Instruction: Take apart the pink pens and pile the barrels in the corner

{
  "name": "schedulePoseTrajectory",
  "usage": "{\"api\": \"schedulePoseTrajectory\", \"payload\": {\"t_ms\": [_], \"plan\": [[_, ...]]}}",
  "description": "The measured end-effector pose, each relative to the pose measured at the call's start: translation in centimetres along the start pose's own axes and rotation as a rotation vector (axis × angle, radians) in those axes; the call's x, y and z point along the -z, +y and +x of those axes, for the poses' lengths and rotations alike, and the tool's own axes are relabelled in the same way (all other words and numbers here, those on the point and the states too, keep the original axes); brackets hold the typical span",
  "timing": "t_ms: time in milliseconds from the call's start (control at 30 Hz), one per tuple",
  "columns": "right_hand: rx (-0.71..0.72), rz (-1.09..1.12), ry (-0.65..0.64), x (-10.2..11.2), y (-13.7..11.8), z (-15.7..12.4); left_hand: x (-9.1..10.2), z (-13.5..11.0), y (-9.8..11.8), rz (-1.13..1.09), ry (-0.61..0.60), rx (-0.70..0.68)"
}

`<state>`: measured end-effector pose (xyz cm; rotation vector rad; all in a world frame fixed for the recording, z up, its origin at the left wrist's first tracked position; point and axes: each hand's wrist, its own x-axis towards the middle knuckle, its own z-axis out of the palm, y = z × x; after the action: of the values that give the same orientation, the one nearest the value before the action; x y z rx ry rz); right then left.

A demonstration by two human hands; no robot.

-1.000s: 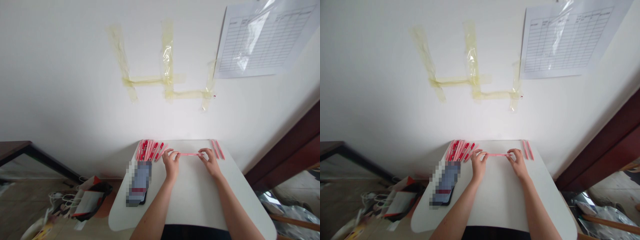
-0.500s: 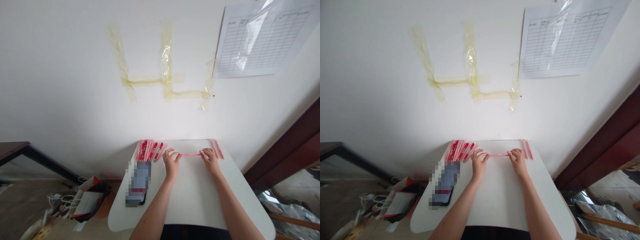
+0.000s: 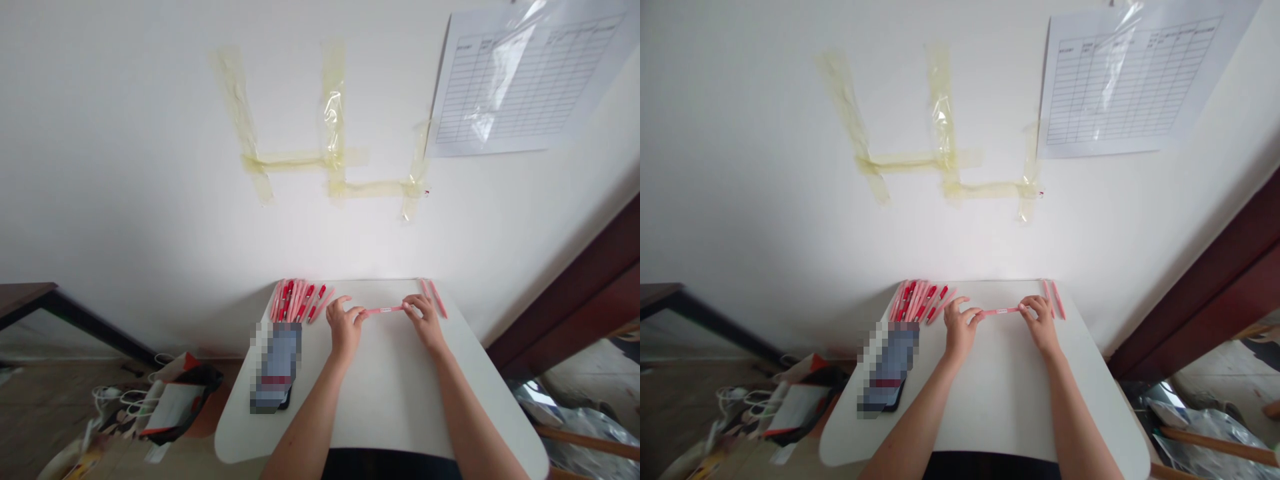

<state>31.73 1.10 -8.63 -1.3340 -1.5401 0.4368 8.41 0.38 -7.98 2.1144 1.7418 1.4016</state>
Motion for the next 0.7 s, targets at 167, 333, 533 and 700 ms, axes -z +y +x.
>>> {"api": "schedulePoseTrajectory", "payload": {"t_ms": [167,333,533,700], "plan": [[-0.030,0.001,0.034,-0.30,-0.41,-0.10,0.21,0.15,0.06,-0.030,0.013,-0.008],[-0.040,-0.007,0.059,-0.57,-0.52,-0.10,0.43,0.25,0.26,-0.060,0.058,-0.004],[0.000,0.004,0.016,0.00,-0.29,0.01,0.29,0.33,0.02,-0.068,0.063,0.033],[-0.005,0.014,0.016,-0.20,-0.32,-0.01,0.17,0.31,-0.10,-0.078,0.071,0.024]]}}
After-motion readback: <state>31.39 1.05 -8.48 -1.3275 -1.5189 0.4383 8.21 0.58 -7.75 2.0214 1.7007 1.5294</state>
